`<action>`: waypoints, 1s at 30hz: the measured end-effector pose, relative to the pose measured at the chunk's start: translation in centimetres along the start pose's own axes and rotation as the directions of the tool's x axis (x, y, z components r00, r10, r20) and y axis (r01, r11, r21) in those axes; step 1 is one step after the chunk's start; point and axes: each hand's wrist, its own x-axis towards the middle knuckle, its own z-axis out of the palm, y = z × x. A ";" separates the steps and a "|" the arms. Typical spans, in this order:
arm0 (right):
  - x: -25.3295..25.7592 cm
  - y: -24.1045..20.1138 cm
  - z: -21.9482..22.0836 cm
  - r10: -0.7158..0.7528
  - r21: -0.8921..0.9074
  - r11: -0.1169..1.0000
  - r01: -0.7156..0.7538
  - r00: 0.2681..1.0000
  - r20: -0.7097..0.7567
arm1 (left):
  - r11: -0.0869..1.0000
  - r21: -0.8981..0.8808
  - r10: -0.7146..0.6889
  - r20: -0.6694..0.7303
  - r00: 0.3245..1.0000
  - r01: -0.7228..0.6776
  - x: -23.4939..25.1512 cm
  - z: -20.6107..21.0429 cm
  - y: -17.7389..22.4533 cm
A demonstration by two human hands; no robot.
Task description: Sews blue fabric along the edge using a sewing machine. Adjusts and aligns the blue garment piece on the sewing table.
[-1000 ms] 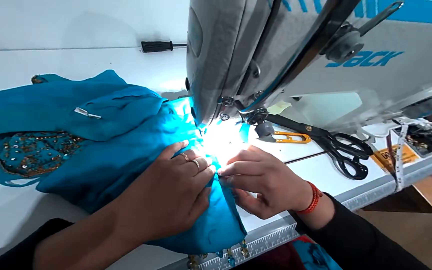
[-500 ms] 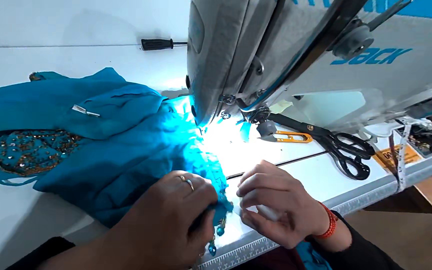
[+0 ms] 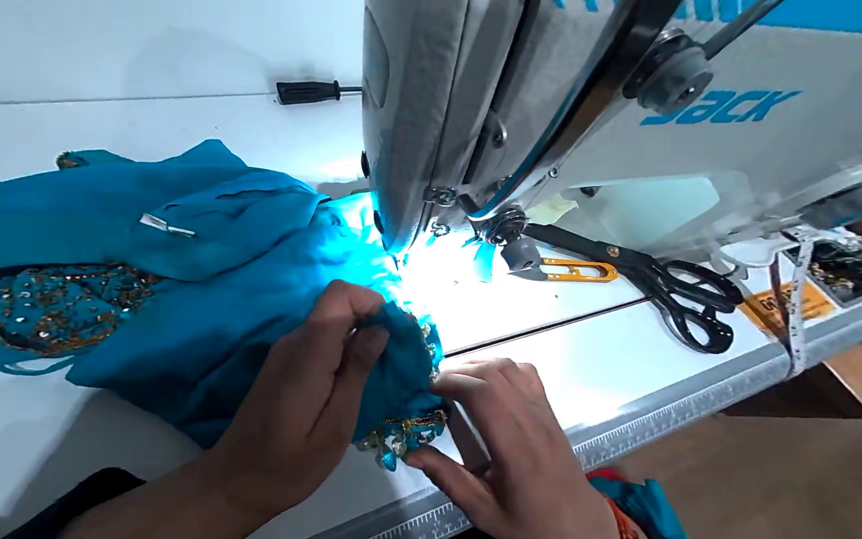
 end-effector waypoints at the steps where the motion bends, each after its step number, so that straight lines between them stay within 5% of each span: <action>1: 0.2 -0.2 0.2 0.003 0.055 0.998 -0.003 1.000 -0.012 | 1.000 0.021 0.022 0.004 1.000 -0.023 -0.1 0.1 0.0; 5: 0.9 -0.8 0.6 0.160 0.514 0.851 -0.105 0.985 -0.064 | 0.996 0.012 0.084 0.029 0.996 -0.084 0.1 -0.2 -0.1; 9: 1.2 -1.7 0.5 0.344 0.885 0.418 -0.203 0.937 0.052 | 0.990 0.129 0.041 0.050 0.998 -0.047 0.3 -0.9 0.3; 13: 1.1 -2.8 0.4 0.475 0.964 0.034 -0.265 0.853 0.217 | 0.981 0.190 0.047 -0.013 0.999 -0.043 0.7 -0.9 0.6; 18: 2.2 -4.1 0.2 0.493 0.903 -0.026 -0.429 0.780 0.385 | 0.996 -0.031 0.078 -0.088 0.993 -0.081 0.9 -0.9 0.2; 22: 2.3 -4.3 0.8 0.472 0.900 0.245 -0.361 0.855 0.214 | 0.996 0.045 0.082 -0.074 0.994 -0.079 1.4 -1.0 0.2; 24: 1.8 -4.1 1.0 0.447 0.907 0.289 -0.307 0.881 0.155 | 0.993 0.097 0.072 -0.014 0.997 -0.071 1.5 -1.0 0.3; 26: 1.2 -4.3 0.5 0.429 0.913 0.178 -0.368 0.864 0.264 | 0.975 0.176 0.122 0.069 0.990 -0.132 1.3 -0.9 0.1; 29: 0.3 -4.8 -0.9 0.372 0.866 -0.137 -0.481 0.785 0.495 | 0.865 0.363 0.296 0.190 0.936 -0.347 0.8 -0.4 -0.4; 30: 0.0 -4.7 -1.2 0.374 0.858 -0.129 -0.497 0.777 0.506 | 0.820 0.398 0.342 0.239 0.909 -0.412 0.8 -0.4 -0.4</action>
